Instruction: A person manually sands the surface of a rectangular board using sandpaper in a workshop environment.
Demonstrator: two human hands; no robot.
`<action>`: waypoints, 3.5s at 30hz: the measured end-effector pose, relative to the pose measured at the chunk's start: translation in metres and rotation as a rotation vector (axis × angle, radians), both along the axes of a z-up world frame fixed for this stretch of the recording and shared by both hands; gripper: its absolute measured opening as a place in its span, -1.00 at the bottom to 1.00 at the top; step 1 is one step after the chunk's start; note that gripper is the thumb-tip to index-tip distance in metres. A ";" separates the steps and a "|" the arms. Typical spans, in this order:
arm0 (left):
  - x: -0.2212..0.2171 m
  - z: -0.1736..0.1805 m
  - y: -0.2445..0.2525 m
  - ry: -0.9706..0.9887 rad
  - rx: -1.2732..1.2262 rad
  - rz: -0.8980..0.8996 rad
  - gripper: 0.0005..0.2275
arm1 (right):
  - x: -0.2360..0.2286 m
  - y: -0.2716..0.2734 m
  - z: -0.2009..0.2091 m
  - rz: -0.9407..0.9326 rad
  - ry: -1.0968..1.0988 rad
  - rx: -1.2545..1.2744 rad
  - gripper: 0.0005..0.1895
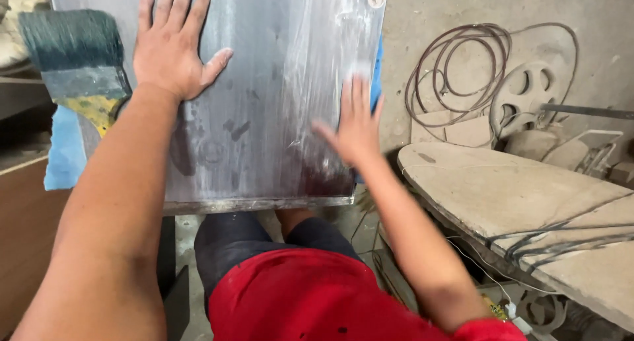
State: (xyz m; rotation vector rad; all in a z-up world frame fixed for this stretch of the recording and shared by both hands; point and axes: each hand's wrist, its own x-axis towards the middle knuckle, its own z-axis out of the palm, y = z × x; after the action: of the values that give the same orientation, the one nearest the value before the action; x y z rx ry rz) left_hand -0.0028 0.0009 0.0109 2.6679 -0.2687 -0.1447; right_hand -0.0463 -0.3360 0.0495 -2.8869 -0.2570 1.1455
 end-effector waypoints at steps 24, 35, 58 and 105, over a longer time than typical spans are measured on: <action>-0.003 -0.007 0.005 -0.107 0.067 -0.020 -0.32 | -0.102 -0.031 -0.029 0.118 -0.142 0.064 0.25; -0.010 -0.044 0.013 -0.226 0.319 -0.006 -0.36 | 0.034 0.019 0.024 0.004 -0.048 0.062 0.10; -0.010 -0.031 0.009 -0.155 0.209 -0.020 -0.34 | -0.061 -0.020 -0.025 0.065 -0.214 0.078 0.12; 0.002 0.011 -0.001 0.089 0.003 -0.001 -0.21 | -0.128 -0.021 -0.027 0.070 -0.270 0.035 0.22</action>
State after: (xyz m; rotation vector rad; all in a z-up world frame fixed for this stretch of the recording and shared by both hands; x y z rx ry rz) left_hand -0.0012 -0.0005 0.0221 2.6557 -0.2416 -0.2630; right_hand -0.1738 -0.3573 0.0230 -3.0176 -0.3821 0.7462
